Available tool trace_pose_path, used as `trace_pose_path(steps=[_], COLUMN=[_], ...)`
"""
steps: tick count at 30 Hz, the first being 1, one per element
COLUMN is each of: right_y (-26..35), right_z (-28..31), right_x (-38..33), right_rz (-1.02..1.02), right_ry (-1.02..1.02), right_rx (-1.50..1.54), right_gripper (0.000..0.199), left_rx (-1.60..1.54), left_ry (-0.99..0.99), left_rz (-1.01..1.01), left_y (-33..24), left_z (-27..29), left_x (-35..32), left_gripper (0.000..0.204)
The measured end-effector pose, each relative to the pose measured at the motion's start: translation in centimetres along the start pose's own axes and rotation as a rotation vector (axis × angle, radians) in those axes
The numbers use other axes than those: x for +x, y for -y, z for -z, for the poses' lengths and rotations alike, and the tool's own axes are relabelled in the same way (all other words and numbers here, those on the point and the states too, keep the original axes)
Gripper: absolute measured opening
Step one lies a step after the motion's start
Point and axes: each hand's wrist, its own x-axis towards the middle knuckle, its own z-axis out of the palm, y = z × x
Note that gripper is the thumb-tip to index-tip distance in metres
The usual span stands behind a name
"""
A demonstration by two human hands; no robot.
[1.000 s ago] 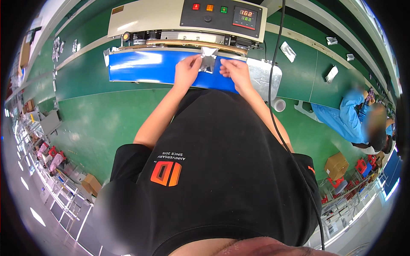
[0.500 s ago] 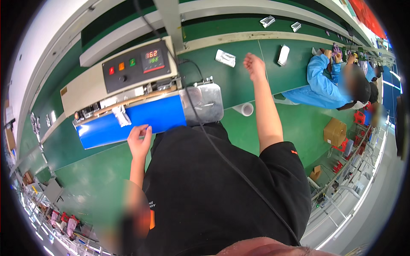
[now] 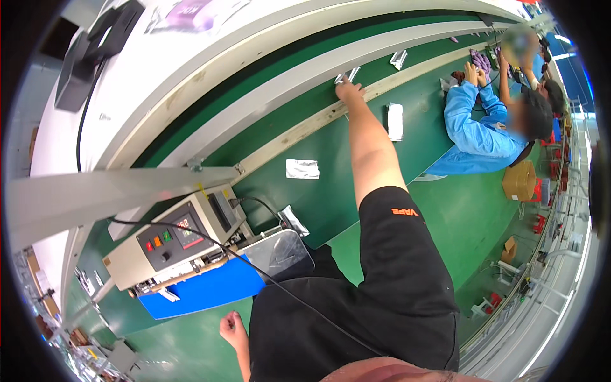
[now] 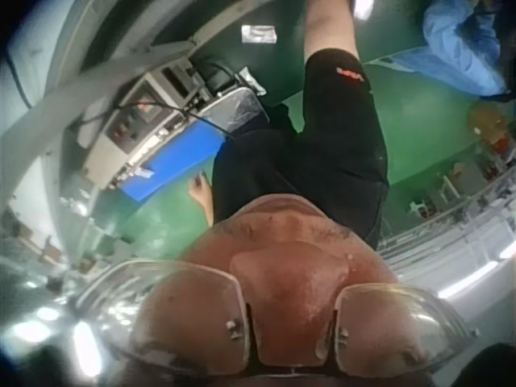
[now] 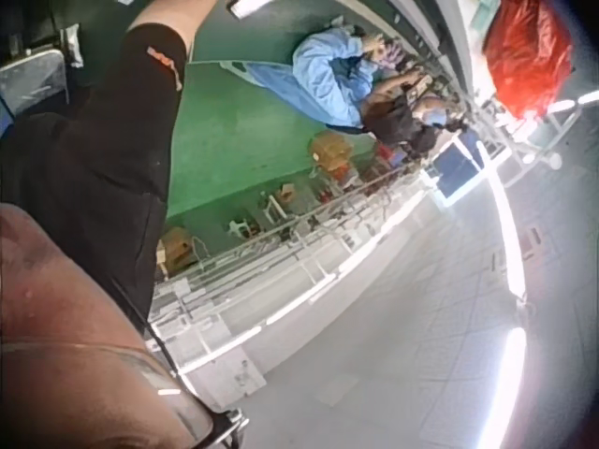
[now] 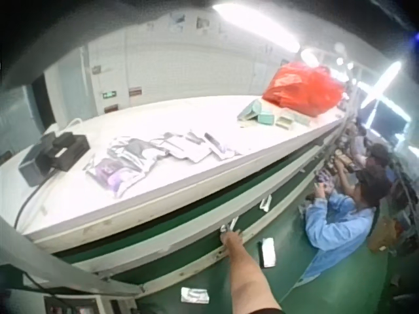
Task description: The recorder is sealing small packets using a heat-sealing machine on an assembly line.
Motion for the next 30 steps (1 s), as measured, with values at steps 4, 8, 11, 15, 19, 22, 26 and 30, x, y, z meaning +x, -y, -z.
trace_pose_path(steps=[4,8,11,15,19,22,26,30], right_y=[1.3,0.8,0.4,-0.1,-2.2,-4.0,-4.1,-2.5], right_z=[-0.6,-2.8,-4.4,-4.2,-2.2,-1.4,-3.4,-6.0], right_x=[-2.9,-4.5,-7.0,-15.1,-30.7,-43.8,-55.3,-58.7], right_rz=[0.041,0.419,0.525,0.372,0.261,0.036,0.025,0.242], right_ry=[-0.056,-0.266,-0.313,-0.313,0.059,0.488,0.783,0.882], right_rx=[-0.020,0.215,0.345,0.580,1.321,1.460,1.266,1.113], right_gripper=[0.051,0.024,0.015,0.016,0.043,0.038,0.031,0.015], left_rx=[-0.048,-0.032,-0.139,-0.364,-0.469,-0.531,-0.742,-0.680], left_ry=[0.054,0.071,0.125,0.206,0.331,0.513,0.800,0.738], left_rz=[0.029,-0.085,-0.068,-0.060,-0.100,-0.118,-0.118,-0.115], left_y=[0.4,0.1,-0.1,-1.0,-3.4,-5.7,-6.7,-5.9], left_z=[-1.5,-1.5,-1.1,-0.1,0.7,-0.1,-2.2,-3.1], left_x=[0.2,1.3,2.4,4.1,5.7,7.2,8.5,8.5], left_gripper=[0.014,0.014,0.012,0.011,0.015,0.021,0.031,0.023])
